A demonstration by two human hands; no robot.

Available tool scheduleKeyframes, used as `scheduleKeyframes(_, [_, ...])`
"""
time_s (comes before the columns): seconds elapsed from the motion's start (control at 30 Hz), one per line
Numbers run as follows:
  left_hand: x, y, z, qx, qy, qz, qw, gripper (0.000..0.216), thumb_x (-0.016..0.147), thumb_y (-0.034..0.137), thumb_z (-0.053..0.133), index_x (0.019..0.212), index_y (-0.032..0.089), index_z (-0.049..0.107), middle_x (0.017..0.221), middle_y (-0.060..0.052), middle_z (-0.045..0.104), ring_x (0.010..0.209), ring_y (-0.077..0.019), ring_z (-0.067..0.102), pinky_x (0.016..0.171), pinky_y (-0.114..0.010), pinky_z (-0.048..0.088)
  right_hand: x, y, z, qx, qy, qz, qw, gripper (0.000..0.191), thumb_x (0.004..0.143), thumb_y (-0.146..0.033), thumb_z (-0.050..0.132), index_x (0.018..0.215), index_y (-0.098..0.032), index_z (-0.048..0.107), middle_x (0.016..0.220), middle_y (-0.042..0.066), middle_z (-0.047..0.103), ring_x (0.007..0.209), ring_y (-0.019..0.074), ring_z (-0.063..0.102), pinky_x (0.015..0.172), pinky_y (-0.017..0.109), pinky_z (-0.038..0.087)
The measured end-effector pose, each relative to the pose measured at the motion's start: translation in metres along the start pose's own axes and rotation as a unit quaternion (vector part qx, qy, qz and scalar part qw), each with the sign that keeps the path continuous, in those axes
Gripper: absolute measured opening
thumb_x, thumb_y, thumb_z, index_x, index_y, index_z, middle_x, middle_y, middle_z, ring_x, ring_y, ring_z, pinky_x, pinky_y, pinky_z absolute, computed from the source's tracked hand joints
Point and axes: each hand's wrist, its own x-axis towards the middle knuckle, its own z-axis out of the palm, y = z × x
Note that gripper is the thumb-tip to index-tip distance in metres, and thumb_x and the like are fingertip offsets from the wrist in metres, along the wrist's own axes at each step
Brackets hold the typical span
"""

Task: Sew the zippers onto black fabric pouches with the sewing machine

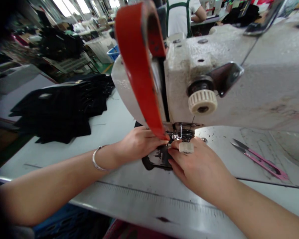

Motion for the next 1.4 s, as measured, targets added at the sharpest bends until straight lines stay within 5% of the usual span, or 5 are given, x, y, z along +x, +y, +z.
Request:
scheduleKeyframes(0.4, [0.005, -0.005, 0.006, -0.015, 0.075, -0.028, 0.997, 0.028, 0.103, 0.013, 0.046, 0.093, 0.014, 0.072, 0.091, -0.003, 0.077, 0.084, -0.0137, 0.073, 0.081, -0.025, 0.059, 0.005, 0.007, 0.002, 0.050, 0.006, -0.013, 0.999, 0.016, 0.097, -0.018, 0.055, 0.101, -0.017, 0.070, 0.106, 0.006, 0.073, 0.098, 0.0274, 0.068, 0.088, 0.050, 0.055])
scheduleKeyframes(0.63, [0.005, -0.007, 0.008, -0.010, 0.057, -0.036, 0.998, 0.028, 0.101, 0.011, 0.048, 0.089, 0.016, 0.073, 0.087, -0.003, 0.075, 0.083, -0.0144, 0.072, 0.081, -0.026, 0.058, 0.004, 0.008, 0.001, 0.063, 0.006, -0.020, 0.998, 0.016, 0.097, -0.018, 0.055, 0.101, -0.016, 0.070, 0.108, 0.007, 0.073, 0.101, 0.0268, 0.067, 0.090, 0.049, 0.054])
scheduleKeyframes(0.8, [0.007, -0.006, 0.000, -0.034, 0.019, -0.095, 0.995, 0.021, 0.097, 0.014, 0.053, 0.096, 0.016, 0.074, 0.096, -0.005, 0.074, 0.090, -0.0182, 0.070, 0.089, -0.032, 0.057, 0.002, 0.009, -0.002, 0.077, 0.000, -0.020, 0.997, 0.016, 0.097, -0.019, 0.055, 0.099, -0.017, 0.071, 0.106, 0.006, 0.073, 0.098, 0.0245, 0.067, 0.086, 0.044, 0.053])
scheduleKeyframes(1.03, [0.004, 0.019, -0.030, -0.046, -0.145, -0.147, 0.977, 0.027, 0.096, 0.023, 0.053, 0.115, 0.015, 0.072, 0.109, -0.011, 0.070, 0.106, -0.0253, 0.067, 0.097, -0.041, 0.057, -0.005, 0.009, -0.006, 0.057, -0.006, -0.028, 0.998, 0.021, 0.097, -0.016, 0.054, 0.112, -0.017, 0.068, 0.110, 0.009, 0.073, 0.099, 0.0253, 0.068, 0.083, 0.043, 0.054])
scheduleKeyframes(1.4, [-0.009, 0.054, -0.008, -0.044, -0.016, -0.150, 0.988, 0.028, 0.099, 0.016, 0.052, 0.122, 0.010, 0.065, 0.130, -0.013, 0.067, 0.125, -0.0234, 0.062, 0.109, -0.042, 0.055, -0.013, 0.005, -0.004, 0.055, -0.019, -0.048, 0.997, 0.033, 0.094, -0.006, 0.047, 0.119, -0.016, 0.065, 0.122, 0.008, 0.071, 0.110, 0.0293, 0.066, 0.087, 0.050, 0.055])
